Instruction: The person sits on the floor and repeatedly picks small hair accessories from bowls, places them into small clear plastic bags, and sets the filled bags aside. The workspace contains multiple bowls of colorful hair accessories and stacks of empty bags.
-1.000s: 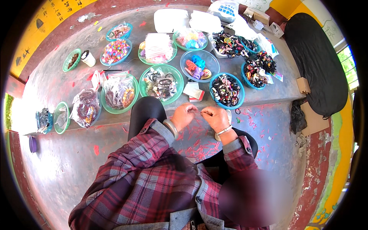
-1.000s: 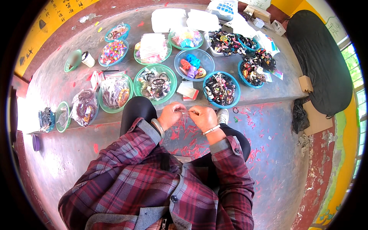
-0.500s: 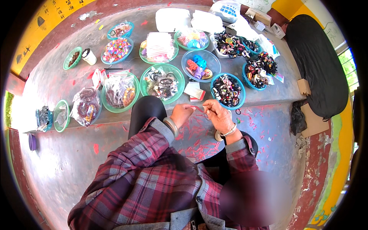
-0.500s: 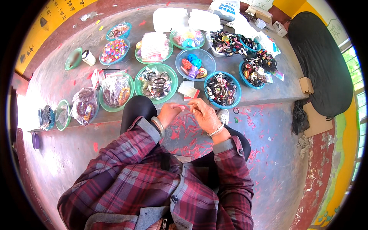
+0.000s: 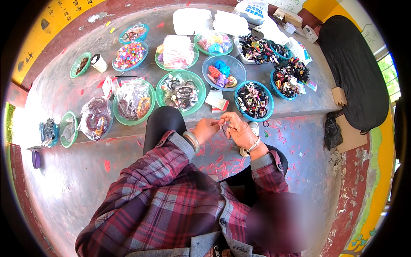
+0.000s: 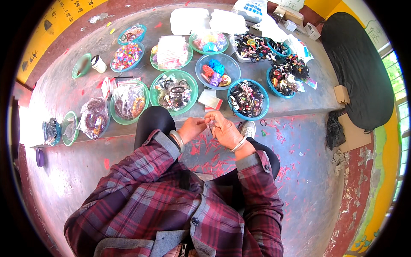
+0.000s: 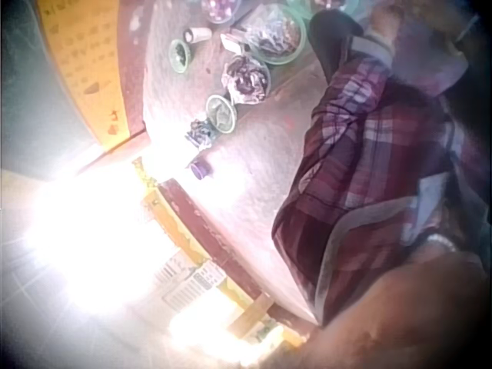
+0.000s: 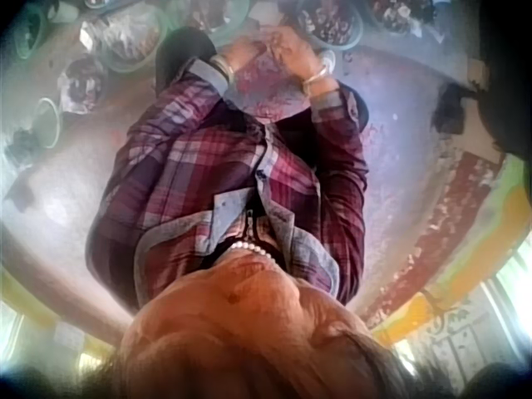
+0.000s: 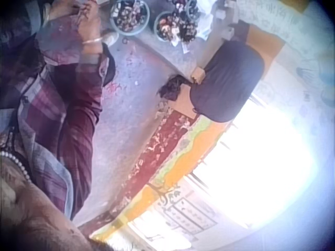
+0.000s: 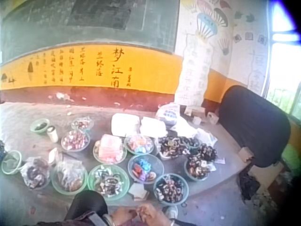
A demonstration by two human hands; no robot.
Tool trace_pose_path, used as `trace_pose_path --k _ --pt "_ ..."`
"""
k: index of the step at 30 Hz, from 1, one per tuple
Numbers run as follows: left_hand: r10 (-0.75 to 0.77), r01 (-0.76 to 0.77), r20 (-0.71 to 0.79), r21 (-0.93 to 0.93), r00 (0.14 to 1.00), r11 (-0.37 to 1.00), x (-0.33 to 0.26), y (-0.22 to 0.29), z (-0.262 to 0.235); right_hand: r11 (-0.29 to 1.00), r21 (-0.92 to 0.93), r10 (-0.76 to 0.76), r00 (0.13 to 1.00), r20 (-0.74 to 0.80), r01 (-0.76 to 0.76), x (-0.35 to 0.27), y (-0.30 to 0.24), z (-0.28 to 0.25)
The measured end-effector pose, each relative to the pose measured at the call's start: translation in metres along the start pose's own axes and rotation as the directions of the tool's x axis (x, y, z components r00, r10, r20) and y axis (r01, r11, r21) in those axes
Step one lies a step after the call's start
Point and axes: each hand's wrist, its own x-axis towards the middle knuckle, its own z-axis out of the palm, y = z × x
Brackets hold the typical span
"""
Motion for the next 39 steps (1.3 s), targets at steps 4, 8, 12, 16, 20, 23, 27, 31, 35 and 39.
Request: trace_pose_path --k 4,8,12,16,20,23,27,31,35,39 --pt "0.109 -0.109 -0.016 0.006 0.994 0.994 0.002 -0.007 0.003 0.99 -0.136 0.03 0.994 -0.103 -0.044 0.0 0.0 0.002" --pt "0.182 -0.182 0.013 -0.048 0.983 0.982 0.002 -0.007 0.003 0.977 -0.199 0.043 0.981 -0.189 -0.081 0.002 0.005 -0.001" --pt "0.217 -0.213 0.028 -0.107 0.976 0.971 0.003 -0.009 0.005 0.973 -0.207 0.054 0.973 -0.226 -0.102 0.003 0.01 -0.003" --pt "0.193 -0.187 0.063 -0.093 0.979 0.978 0.005 -0.007 0.005 0.943 -0.327 -0.056 0.947 -0.316 -0.053 0.002 0.017 -0.007" --pt "0.049 -0.022 0.128 -0.206 0.991 0.978 0.005 -0.006 0.003 0.99 -0.141 -0.055 0.887 -0.459 -0.012 -0.007 -0.024 -0.016" --pt "0.109 -0.092 0.085 -0.179 0.99 0.98 0.006 -0.015 -0.002 0.942 0.051 -0.253 0.801 -0.542 0.331 -0.038 -0.117 -0.007" --pt "0.164 -0.159 0.018 -0.143 0.986 0.977 -0.001 -0.016 -0.004 0.777 -0.407 -0.627 0.644 -0.438 0.48 -0.145 -0.177 0.009" --pt "0.214 -0.207 0.006 -0.225 0.977 0.952 0.007 -0.027 0.011 0.329 -0.088 -0.94 0.317 -0.127 0.94 -0.104 -0.238 0.034" --pt "0.152 -0.14 0.066 -0.16 0.986 0.977 0.007 -0.022 0.01 0.307 -0.071 -0.946 0.312 0.087 0.949 -0.098 -0.246 0.04" --pt "0.158 -0.142 0.098 -0.154 0.983 0.978 0.008 -0.027 0.009 0.337 -0.391 -0.868 0.443 0.222 0.857 -0.11 -0.227 0.049"
